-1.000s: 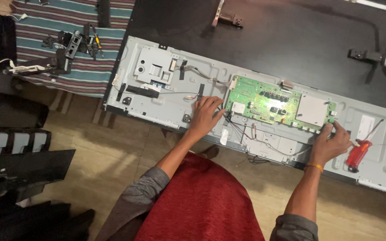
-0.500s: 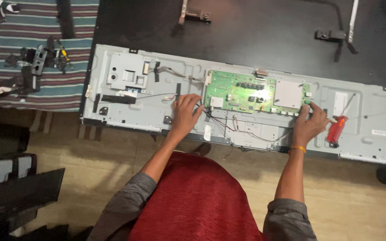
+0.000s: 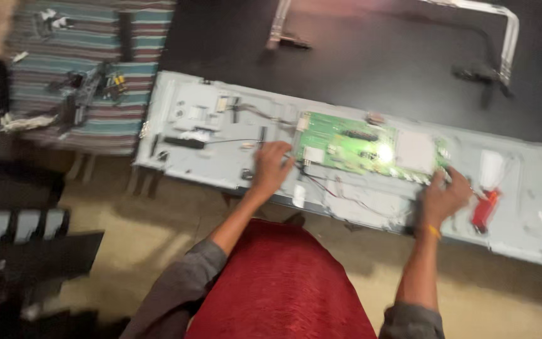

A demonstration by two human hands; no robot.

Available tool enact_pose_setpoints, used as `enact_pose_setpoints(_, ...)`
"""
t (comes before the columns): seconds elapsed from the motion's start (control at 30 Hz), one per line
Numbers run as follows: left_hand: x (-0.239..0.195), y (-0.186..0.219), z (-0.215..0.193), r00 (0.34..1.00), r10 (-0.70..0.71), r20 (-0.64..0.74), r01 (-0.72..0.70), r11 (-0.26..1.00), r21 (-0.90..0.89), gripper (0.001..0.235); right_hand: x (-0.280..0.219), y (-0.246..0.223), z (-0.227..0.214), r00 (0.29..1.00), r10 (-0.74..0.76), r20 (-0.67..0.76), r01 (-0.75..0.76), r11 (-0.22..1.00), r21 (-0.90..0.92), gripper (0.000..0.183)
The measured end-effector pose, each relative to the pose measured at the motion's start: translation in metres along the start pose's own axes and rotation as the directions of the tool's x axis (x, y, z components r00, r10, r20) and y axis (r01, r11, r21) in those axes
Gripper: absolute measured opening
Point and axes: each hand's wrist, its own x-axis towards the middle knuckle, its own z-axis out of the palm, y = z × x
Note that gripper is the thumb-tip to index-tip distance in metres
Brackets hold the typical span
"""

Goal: The person works on the back of a disassembled television, using a screwdriver to remove and install screws on a metal plate and circuit board. They connect wires and reposition internal components within the chassis.

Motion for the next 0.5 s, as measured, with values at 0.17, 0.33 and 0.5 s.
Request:
enact_pose_setpoints(0.17, -0.006, -0.003, -0.007, 0.999, 0.033, -0.024, -0.035, 0.998, -0.047, 0.032, 0.003, -0.015, -0.009, 0.995, 0.045, 0.087, -0.043, 0.999, -0.022, 0.028)
enact_pose_setpoints(0.33, -0.012, 0.003, -0.028, 0.999, 0.049, -0.021, -0.053, 0.978, -0.202, 0.03, 0.003, -0.034, -0.023, 0.996, -0.03, 0.089, 0.029, 0.999, 0.014, 0.027)
enact_pose_setpoints(0.5, -0.023, -0.001, -0.087, 0.991, -0.05, -0.124, 0.021, 0.975, -0.223, 0.025, 0.008, -0.094, -0.002, 0.993, -0.023, 0.116, 0.017, 0.999, 0.049, 0.023)
